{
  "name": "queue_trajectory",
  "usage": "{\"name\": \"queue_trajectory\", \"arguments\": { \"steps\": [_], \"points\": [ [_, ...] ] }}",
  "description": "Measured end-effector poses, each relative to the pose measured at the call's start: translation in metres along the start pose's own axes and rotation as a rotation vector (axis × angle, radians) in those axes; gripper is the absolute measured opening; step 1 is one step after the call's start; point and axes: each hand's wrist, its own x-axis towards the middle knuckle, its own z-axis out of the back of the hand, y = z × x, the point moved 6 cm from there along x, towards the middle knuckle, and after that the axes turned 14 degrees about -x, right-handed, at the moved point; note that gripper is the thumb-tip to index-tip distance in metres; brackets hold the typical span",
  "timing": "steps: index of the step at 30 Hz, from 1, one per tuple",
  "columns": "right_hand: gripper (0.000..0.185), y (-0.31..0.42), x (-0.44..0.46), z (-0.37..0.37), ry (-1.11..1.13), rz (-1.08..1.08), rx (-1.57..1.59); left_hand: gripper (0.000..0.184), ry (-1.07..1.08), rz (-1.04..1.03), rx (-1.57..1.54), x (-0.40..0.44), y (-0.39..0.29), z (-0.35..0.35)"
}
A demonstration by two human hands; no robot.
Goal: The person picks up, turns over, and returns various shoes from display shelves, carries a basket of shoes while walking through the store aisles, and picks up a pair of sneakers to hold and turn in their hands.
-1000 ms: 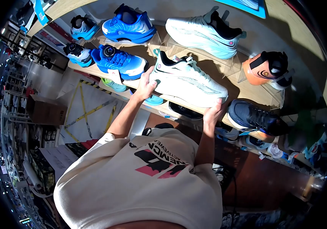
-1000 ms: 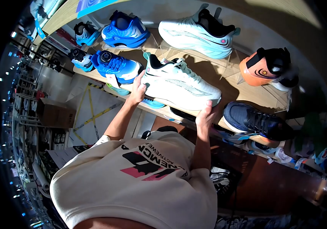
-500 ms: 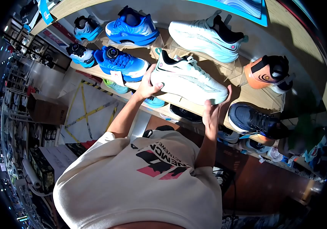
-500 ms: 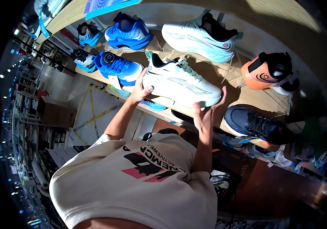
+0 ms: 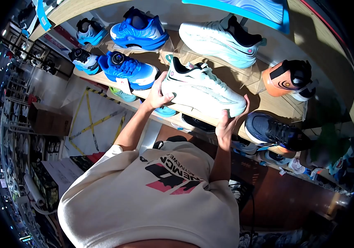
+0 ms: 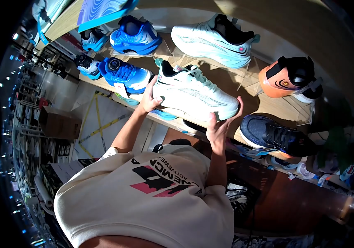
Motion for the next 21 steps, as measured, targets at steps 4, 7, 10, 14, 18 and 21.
{"name": "queue_trajectory", "arguments": {
  "steps": [4,7,10,14,18,21],
  "points": [
    [0.076,-0.005,0.002,0.001,0.003,-0.01,0.031,0.079,0.0,0.02,0.028,0.002,-0.015,-0.009],
    [0.075,-0.006,0.007,0.002,0.084,-0.058,0.012,0.079,-0.037,0.046,0.023,0.002,-0.013,-0.009],
    [0.086,-0.008,0.008,0.003,0.128,-0.093,0.04,0.078,-0.044,0.059,0.044,0.002,-0.008,-0.006],
    [0.086,-0.013,0.007,0.003,0.126,-0.09,0.038,0.081,-0.033,0.071,0.012,0.003,-0.002,-0.003],
    [0.088,-0.019,0.005,0.002,0.148,-0.096,0.057,0.084,-0.031,0.082,-0.01,0.003,0.002,-0.002],
    [0.088,-0.018,0.005,0.001,0.16,-0.107,0.063,0.082,-0.042,0.07,-0.004,0.001,0.01,0.002]
  ]
}}
